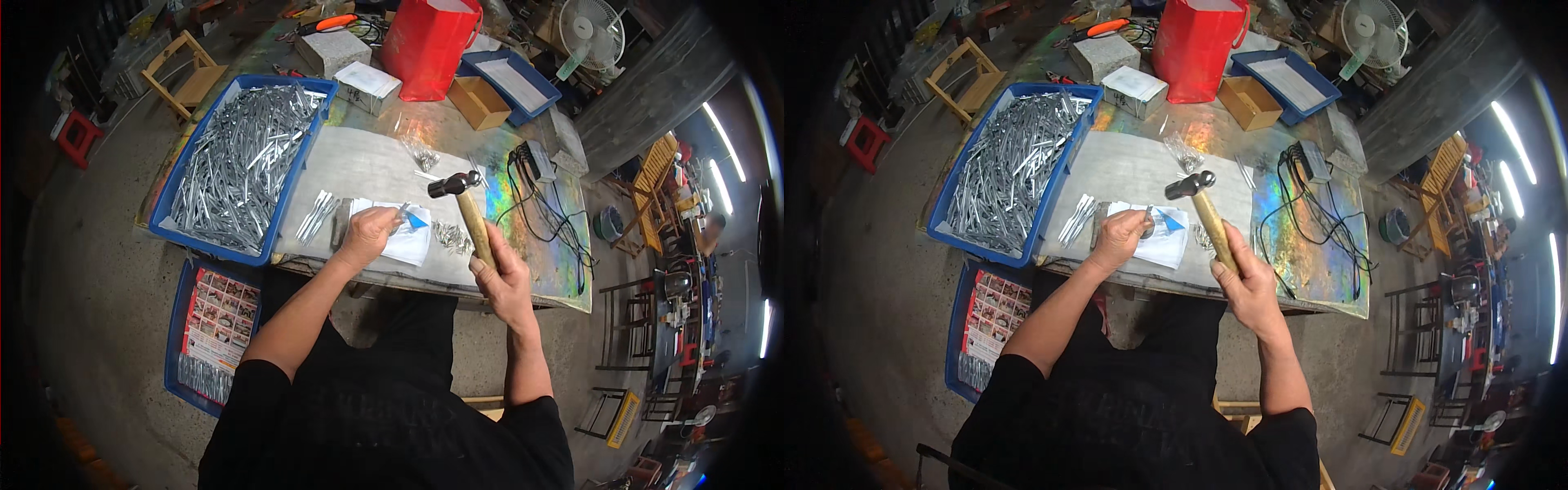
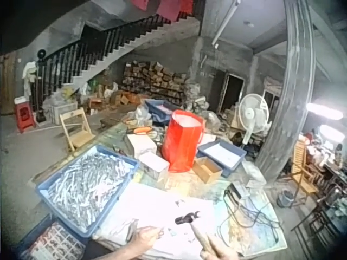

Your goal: The person assembles small metal components by inserting pins into metal strips and securing them with a hammer.

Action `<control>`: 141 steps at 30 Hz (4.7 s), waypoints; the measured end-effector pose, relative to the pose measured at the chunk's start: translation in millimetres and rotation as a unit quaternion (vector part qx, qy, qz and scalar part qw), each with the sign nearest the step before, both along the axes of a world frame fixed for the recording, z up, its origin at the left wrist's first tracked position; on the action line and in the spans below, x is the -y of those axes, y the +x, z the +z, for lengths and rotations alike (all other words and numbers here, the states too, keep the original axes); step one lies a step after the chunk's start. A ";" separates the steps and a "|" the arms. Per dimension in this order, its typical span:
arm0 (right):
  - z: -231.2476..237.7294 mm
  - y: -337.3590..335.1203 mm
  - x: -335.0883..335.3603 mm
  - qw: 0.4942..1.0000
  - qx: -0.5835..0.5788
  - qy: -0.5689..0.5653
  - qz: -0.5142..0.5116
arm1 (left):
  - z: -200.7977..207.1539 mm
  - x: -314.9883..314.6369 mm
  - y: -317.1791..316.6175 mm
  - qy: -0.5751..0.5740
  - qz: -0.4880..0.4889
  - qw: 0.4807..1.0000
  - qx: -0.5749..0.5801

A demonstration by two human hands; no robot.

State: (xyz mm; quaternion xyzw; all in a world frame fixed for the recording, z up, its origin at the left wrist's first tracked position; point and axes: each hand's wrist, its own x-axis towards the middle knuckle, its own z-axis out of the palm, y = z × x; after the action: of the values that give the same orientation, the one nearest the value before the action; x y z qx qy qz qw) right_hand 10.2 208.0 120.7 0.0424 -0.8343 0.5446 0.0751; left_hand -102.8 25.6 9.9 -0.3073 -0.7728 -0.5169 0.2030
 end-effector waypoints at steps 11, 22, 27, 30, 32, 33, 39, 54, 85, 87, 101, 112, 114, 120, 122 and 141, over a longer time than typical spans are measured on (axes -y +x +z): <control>90.1 7.0 25.5 0.970 -0.174 0.170 -0.021 | -7.0 2.6 -1.3 0.010 0.015 1.000 -0.007; 96.1 2.5 27.5 0.954 -0.172 0.247 -0.006 | -6.7 1.0 -1.0 0.013 0.008 1.000 -0.017; 117.5 19.1 37.8 0.969 -0.224 0.054 -0.088 | -2.8 -2.4 0.7 0.024 0.011 1.000 -0.013; 63.6 -0.6 25.3 0.942 -0.134 0.308 0.024 | -6.9 2.3 1.1 0.009 0.014 1.000 -0.010; 41.5 -5.9 21.5 0.954 0.000 0.299 0.023 | -6.0 -7.3 -0.8 0.021 0.001 0.999 -0.026; 44.7 -9.3 19.6 0.954 -0.003 0.297 0.030 | -9.1 -7.2 -2.2 0.025 0.007 0.999 -0.036; 113.1 4.8 22.0 0.948 -0.199 0.247 -0.045 | -7.6 1.3 0.8 0.012 0.014 1.000 -0.008; 39.1 -4.4 -0.3 0.988 0.033 0.138 -0.056 | -6.0 -2.7 -0.7 0.030 0.014 0.999 -0.019; -129.5 -13.0 -62.6 0.924 -0.025 0.338 -0.175 | 11.0 17.9 16.9 0.442 -0.045 0.791 0.421; -119.7 -9.6 -55.2 0.892 0.036 0.413 -0.180 | 11.0 20.5 18.3 0.442 -0.035 0.798 0.408; -83.9 3.7 -53.4 0.899 0.082 0.375 -0.210 | 4.4 62.8 9.2 0.313 0.036 0.899 0.303; -100.6 9.7 -32.5 0.961 0.085 0.182 -0.192 | -26.7 85.5 10.6 -0.274 0.281 0.916 0.082; -101.7 10.9 -28.6 0.965 0.075 0.170 -0.185 | -31.7 84.9 5.7 -0.289 0.286 0.911 0.072; -99.8 14.3 -20.4 0.965 0.040 0.205 -0.161 | -37.3 82.1 -5.4 -0.325 0.323 0.887 0.059; -98.4 14.7 -17.3 0.967 0.065 0.191 -0.157 | -37.9 83.3 -6.1 -0.316 0.337 0.886 0.039; -109.9 11.4 0.4 0.977 0.043 0.173 -0.119 | 28.8 199.0 -4.3 -0.343 0.400 0.810 0.256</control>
State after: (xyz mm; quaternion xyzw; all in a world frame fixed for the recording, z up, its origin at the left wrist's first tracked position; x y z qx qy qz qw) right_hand 21.6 207.6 10.9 -0.0686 -0.9173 0.3804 0.0951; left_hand -107.1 -173.4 38.7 0.1230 -0.9785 -0.1511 0.0677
